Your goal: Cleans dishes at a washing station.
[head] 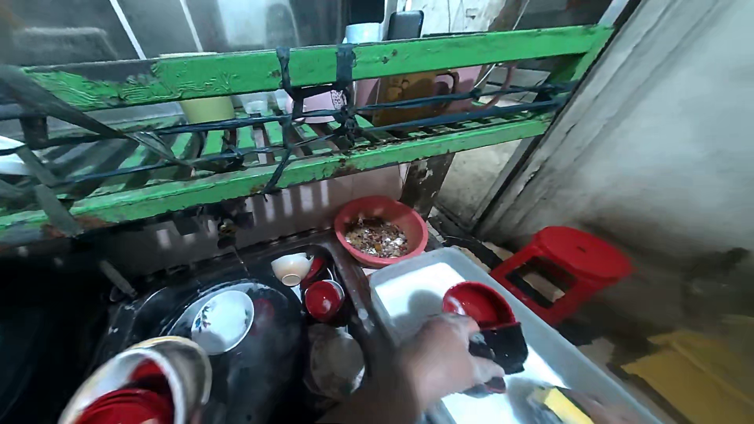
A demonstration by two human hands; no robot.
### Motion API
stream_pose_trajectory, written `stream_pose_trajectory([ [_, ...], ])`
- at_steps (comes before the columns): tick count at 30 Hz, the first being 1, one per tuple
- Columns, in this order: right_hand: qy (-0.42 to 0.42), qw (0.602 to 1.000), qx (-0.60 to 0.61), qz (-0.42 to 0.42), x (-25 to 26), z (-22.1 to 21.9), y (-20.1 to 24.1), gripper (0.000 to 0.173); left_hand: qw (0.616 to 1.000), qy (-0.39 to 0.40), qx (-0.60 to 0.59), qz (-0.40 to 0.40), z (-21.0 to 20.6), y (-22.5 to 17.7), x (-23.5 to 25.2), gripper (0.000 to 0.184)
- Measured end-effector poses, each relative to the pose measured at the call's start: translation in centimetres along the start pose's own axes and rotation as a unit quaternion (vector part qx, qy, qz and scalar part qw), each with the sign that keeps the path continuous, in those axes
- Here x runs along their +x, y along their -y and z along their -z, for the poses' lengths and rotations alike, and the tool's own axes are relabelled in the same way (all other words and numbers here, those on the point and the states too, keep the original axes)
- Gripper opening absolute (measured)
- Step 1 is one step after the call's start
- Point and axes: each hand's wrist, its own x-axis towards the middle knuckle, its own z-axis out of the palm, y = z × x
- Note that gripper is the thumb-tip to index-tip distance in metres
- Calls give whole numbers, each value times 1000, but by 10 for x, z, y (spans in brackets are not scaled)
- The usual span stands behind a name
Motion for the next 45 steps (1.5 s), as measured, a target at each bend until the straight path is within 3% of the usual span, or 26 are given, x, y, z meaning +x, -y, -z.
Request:
stream_pose_trajectory([
  [4, -5, 1000, -27, -5, 4, -6, -17, 62, 999, 7, 46, 19, -16, 7, 9, 49],
  [7, -7, 1000, -12, -4, 3, -8, -17, 63, 991, -93, 50, 82, 10, 10, 0, 51],
  [10, -17, 1000, 1, -1, 5, -9, -20, 64, 960, -208, 85, 166, 39, 49, 7, 48],
  [13, -20, 1000, -7, 11, 4, -10, -22, 62, 938, -240, 120, 219, 72, 85, 16, 50],
  [15, -9, 1000, -13, 15, 4, -10, -23, 63, 927, -211, 159, 267, 94, 103, 20, 50],
  [19, 8, 1000, -18, -3, 3, -7, -15, 62, 900, -12, 272, 340, 120, 147, 24, 42],
  [22, 14, 1000, -15, -6, 4, -6, -13, 60, 892, 71, 295, 336, 114, 188, 19, 60],
  [25, 11, 1000, -6, -9, 4, -5, -12, 61, 876, 91, 330, 340, 100, 211, 20, 79],
  [29, 11, 1000, 3, -18, 3, -6, -13, 62, 848, 113, 394, 335, 97, 225, 21, 58],
  [32, 14, 1000, 5, -19, 3, -6, -14, 61, 879, 131, 352, 294, 111, 228, 15, 35],
  [37, 39, 999, -4, -31, 4, -4, -12, 62, 930, 37, 191, 313, 131, 211, -10, 36],
  [40, 34, 999, -8, -29, 3, -3, -11, 63, 937, -48, 140, 317, 149, 193, -20, 36],
  [45, 40, 999, -12, -3, 8, -3, -15, 63, 927, -249, -82, 268, 162, 120, -14, 34],
])
